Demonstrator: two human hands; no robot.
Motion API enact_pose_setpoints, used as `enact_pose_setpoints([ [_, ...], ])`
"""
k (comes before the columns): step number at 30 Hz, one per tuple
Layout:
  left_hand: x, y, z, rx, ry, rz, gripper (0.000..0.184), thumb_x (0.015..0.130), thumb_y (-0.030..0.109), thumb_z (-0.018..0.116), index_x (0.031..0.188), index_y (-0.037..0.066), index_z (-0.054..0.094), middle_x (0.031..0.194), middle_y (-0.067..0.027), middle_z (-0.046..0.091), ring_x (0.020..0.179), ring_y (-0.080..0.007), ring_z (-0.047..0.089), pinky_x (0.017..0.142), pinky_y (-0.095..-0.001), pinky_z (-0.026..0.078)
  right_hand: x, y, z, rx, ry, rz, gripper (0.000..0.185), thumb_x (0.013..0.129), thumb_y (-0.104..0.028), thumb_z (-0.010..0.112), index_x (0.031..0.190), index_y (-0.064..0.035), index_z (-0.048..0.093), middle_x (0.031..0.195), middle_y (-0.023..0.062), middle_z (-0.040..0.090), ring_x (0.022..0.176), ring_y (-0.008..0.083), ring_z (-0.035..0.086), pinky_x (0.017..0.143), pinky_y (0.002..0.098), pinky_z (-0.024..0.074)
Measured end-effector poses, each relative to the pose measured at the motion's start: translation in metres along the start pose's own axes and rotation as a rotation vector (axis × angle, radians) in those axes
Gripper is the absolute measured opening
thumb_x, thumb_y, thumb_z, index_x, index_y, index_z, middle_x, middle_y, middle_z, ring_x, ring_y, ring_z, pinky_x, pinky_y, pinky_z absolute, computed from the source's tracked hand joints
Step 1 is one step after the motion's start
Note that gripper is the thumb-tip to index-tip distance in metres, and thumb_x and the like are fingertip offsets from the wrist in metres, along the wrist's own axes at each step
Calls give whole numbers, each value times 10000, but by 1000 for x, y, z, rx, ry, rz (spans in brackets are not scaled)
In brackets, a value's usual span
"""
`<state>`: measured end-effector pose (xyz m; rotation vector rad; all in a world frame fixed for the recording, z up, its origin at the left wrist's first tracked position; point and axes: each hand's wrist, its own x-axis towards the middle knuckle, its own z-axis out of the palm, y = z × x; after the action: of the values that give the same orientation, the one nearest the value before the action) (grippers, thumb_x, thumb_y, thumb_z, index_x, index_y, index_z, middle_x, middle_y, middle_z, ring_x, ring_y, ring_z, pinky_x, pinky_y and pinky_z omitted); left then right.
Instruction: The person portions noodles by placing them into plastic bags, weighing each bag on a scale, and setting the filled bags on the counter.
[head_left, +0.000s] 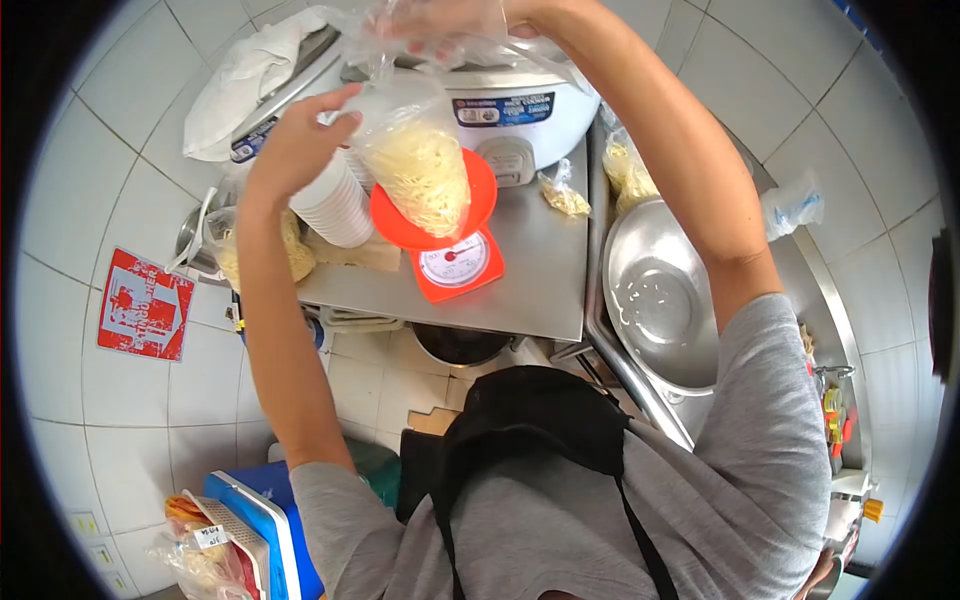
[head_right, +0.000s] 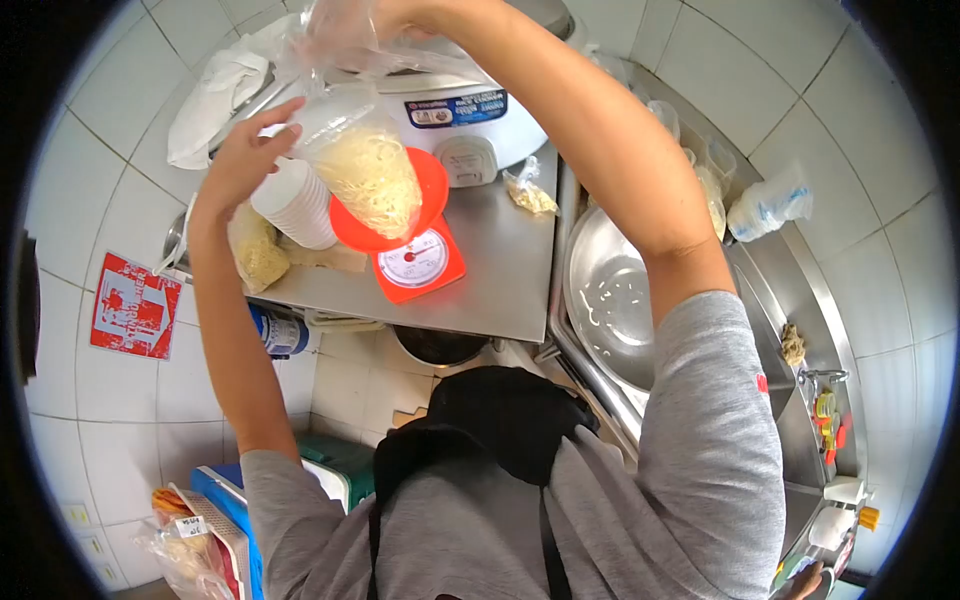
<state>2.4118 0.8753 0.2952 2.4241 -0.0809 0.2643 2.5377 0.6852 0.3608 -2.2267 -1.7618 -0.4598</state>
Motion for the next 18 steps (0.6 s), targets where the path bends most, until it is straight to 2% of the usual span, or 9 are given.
enact_pose_setpoints([
  [1,-2,0,0,-16,1,-13,412,838,286,540,1220,134,514,995,-34,578,723,-88,527,634,-249,426,-2,-5,4,-193,52,-110,295,829,-278,510,739,-21,624,618,76,587,552,183,523,500,342,409],
  [3,-8,1,-3,33,58,-81,426,844,340,534,1230,162,507,1003,-30,582,749,-99,549,656,-247,424,-39,-47,-24,58,3,459,274,831,-258,514,749,-24,630,635,50,590,570,170,529,498,332,412],
  [6,-29,4,-10,45,173,-100,444,839,354,539,1230,146,505,1033,-55,588,752,-111,556,686,-249,422,-113,-68,-37,436,223,682,281,820,-264,515,770,-13,632,667,46,607,608,169,560,519,341,433],
  [11,-70,10,-8,-6,352,-107,443,833,345,557,1203,102,527,1043,-81,596,764,-104,552,704,-224,404,-274,-6,19,541,-198,1143,233,792,-180,539,965,-47,621,877,61,624,809,140,585,614,258,504],
  [12,-74,10,-7,-13,353,-110,429,836,333,556,1197,102,533,1041,-75,597,758,-99,548,696,-219,402,-333,24,56,505,-319,901,236,731,-149,582,943,-59,635,851,63,619,779,160,586,606,275,509],
  [13,-78,11,-4,-20,350,-114,414,840,321,554,1191,102,539,1039,-68,599,752,-93,544,688,-214,401,-357,21,85,600,-375,1179,243,679,-161,618,900,-64,645,836,60,618,748,187,569,644,317,492],
  [14,-81,12,-2,-25,344,-117,399,843,309,553,1185,103,545,1037,-62,600,746,-87,541,679,-209,399,-433,54,141,322,-306,599,246,688,-170,616,911,-70,645,804,71,609,713,210,558,676,331,470],
  [17,-86,23,9,-50,367,-69,328,861,239,541,1157,99,567,944,-46,610,726,-69,524,664,-202,396,-482,53,225,-184,-505,598,382,743,-224,558,1111,-125,569,795,140,585,734,278,559,679,359,454],
  [18,-88,26,14,-86,296,-67,311,867,236,528,1140,94,577,965,-40,611,717,-72,529,663,-201,401,-478,41,237,-63,-308,738,448,706,-267,601,1140,-163,557,783,127,578,767,289,550,707,371,445],
])
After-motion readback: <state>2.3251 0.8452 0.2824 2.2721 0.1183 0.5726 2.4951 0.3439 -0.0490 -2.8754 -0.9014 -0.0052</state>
